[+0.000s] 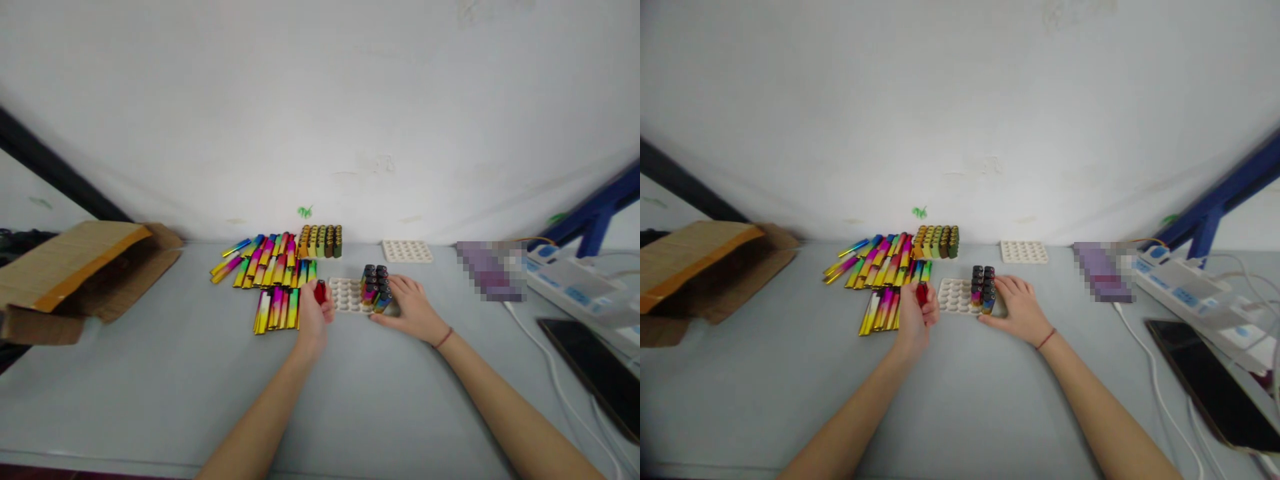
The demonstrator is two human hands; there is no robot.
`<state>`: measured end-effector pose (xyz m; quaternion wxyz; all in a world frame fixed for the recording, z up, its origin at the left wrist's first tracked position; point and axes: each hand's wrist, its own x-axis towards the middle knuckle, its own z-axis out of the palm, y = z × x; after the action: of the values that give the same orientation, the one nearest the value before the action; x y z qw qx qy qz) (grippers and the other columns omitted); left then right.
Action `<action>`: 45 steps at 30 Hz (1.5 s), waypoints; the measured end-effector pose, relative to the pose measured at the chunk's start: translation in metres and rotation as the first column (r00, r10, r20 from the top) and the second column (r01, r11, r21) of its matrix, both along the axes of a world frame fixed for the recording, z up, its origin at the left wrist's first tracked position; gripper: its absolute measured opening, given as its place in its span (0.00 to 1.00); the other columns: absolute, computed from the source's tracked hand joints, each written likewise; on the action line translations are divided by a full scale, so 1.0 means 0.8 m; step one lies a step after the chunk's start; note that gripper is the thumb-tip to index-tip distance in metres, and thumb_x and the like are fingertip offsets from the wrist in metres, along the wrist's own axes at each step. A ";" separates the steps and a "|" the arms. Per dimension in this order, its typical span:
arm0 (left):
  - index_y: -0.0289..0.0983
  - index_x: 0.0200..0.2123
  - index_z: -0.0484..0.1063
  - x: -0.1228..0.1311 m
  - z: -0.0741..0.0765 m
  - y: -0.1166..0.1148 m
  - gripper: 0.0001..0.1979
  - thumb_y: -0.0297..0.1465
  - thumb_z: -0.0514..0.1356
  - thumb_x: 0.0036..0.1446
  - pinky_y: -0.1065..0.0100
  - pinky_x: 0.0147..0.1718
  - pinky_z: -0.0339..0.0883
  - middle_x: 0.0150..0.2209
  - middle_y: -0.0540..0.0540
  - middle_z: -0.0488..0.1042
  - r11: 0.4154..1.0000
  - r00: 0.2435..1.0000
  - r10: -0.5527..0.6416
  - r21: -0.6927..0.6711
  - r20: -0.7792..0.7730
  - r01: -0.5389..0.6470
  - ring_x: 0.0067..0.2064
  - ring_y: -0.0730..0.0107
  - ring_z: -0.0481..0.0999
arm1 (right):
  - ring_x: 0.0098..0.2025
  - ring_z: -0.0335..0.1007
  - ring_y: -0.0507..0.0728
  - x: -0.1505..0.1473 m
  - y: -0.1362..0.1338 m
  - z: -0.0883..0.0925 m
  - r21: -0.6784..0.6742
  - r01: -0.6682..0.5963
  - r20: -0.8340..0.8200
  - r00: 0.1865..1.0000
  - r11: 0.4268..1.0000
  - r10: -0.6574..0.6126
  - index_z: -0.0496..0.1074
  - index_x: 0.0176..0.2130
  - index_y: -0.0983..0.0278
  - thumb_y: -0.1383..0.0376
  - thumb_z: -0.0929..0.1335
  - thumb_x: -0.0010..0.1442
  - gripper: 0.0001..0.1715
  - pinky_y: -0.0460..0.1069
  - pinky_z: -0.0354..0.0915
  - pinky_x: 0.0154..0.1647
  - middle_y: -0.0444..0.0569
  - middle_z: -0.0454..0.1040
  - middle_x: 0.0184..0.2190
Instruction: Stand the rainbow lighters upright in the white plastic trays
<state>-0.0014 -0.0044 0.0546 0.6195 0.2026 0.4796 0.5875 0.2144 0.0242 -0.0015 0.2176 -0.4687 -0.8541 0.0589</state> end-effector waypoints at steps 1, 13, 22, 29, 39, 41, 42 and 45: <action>0.39 0.17 0.55 0.000 -0.001 0.000 0.23 0.47 0.51 0.56 0.77 0.13 0.39 0.14 0.59 0.44 1.000 1.000 -0.002 0.007 -0.010 0.002 0.14 0.82 0.42 | 0.56 0.64 0.70 0.000 0.000 0.000 0.001 -0.002 0.002 1.000 1.000 0.002 0.67 0.59 0.64 0.42 0.70 0.56 0.41 0.64 0.61 0.55 0.61 0.72 0.54; 0.40 0.41 0.64 0.004 -0.022 0.000 0.16 0.44 0.59 0.57 0.75 0.18 0.51 0.21 0.58 0.61 0.962 0.957 0.052 0.271 -0.286 0.028 0.19 0.78 0.56 | 0.57 0.63 0.71 0.000 0.000 0.001 -0.017 -0.003 -0.016 1.000 1.000 0.002 0.66 0.59 0.63 0.42 0.70 0.56 0.41 0.64 0.59 0.56 0.60 0.71 0.56; 0.39 0.44 0.76 -0.011 -0.026 -0.002 0.12 0.36 0.58 0.62 0.64 0.48 0.67 0.43 0.42 0.74 0.812 0.638 0.210 0.496 -0.741 0.308 0.46 0.62 0.74 | 0.57 0.64 0.70 -0.002 -0.001 0.004 -0.023 -0.008 -0.006 1.000 1.000 0.008 0.66 0.59 0.64 0.44 0.71 0.56 0.40 0.63 0.59 0.56 0.61 0.71 0.56; 0.37 0.46 0.77 -0.020 -0.025 0.004 0.12 0.34 0.59 0.61 0.66 0.41 0.70 0.43 0.42 0.78 0.704 0.591 0.079 0.464 -0.803 0.537 0.41 0.67 0.76 | 0.57 0.64 0.70 -0.002 -0.001 0.005 -0.013 -0.013 -0.016 1.000 1.000 0.013 0.66 0.59 0.65 0.43 0.70 0.56 0.41 0.63 0.60 0.55 0.61 0.72 0.55; 0.39 0.47 0.74 -0.013 -0.033 0.000 0.11 0.32 0.60 0.61 0.63 0.47 0.71 0.46 0.43 0.80 0.695 0.488 0.027 0.367 -0.872 0.618 0.43 0.66 0.78 | 0.56 0.64 0.70 -0.004 -0.002 0.007 -0.018 -0.014 -0.026 1.000 1.000 0.013 0.67 0.58 0.64 0.44 0.71 0.55 0.40 0.63 0.60 0.55 0.60 0.72 0.55; 0.39 0.47 0.74 -0.012 -0.032 0.000 0.11 0.32 0.60 0.61 0.63 0.48 0.71 0.46 0.43 0.80 0.690 0.471 0.038 0.364 -0.881 0.625 0.44 0.65 0.79 | 0.57 0.64 0.70 -0.003 -0.001 0.006 -0.015 -0.013 -0.028 1.000 1.000 0.013 0.67 0.58 0.63 0.44 0.71 0.55 0.40 0.63 0.60 0.55 0.60 0.72 0.56; 0.38 0.47 0.73 -0.012 -0.032 -0.001 0.11 0.32 0.61 0.61 0.63 0.48 0.71 0.46 0.43 0.80 0.689 0.471 0.042 0.366 -0.881 0.625 0.45 0.65 0.79 | 0.57 0.64 0.70 -0.003 -0.001 0.006 -0.014 -0.012 -0.029 1.000 1.000 0.012 0.67 0.59 0.64 0.44 0.71 0.55 0.40 0.63 0.60 0.55 0.60 0.72 0.56; 0.38 0.46 0.72 -0.012 -0.033 -0.001 0.11 0.32 0.62 0.60 0.64 0.46 0.72 0.46 0.43 0.80 0.688 0.470 0.069 0.383 -0.880 0.617 0.44 0.66 0.79 | 0.57 0.64 0.70 -0.003 -0.001 0.004 -0.014 -0.010 -0.032 0.999 1.000 0.010 0.66 0.58 0.64 0.44 0.71 0.55 0.40 0.63 0.59 0.56 0.60 0.72 0.56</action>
<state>-0.0110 -0.0051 0.0279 0.2830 0.7460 0.4305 0.4219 0.2121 0.0233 0.0018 0.2274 -0.4648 -0.8525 0.0735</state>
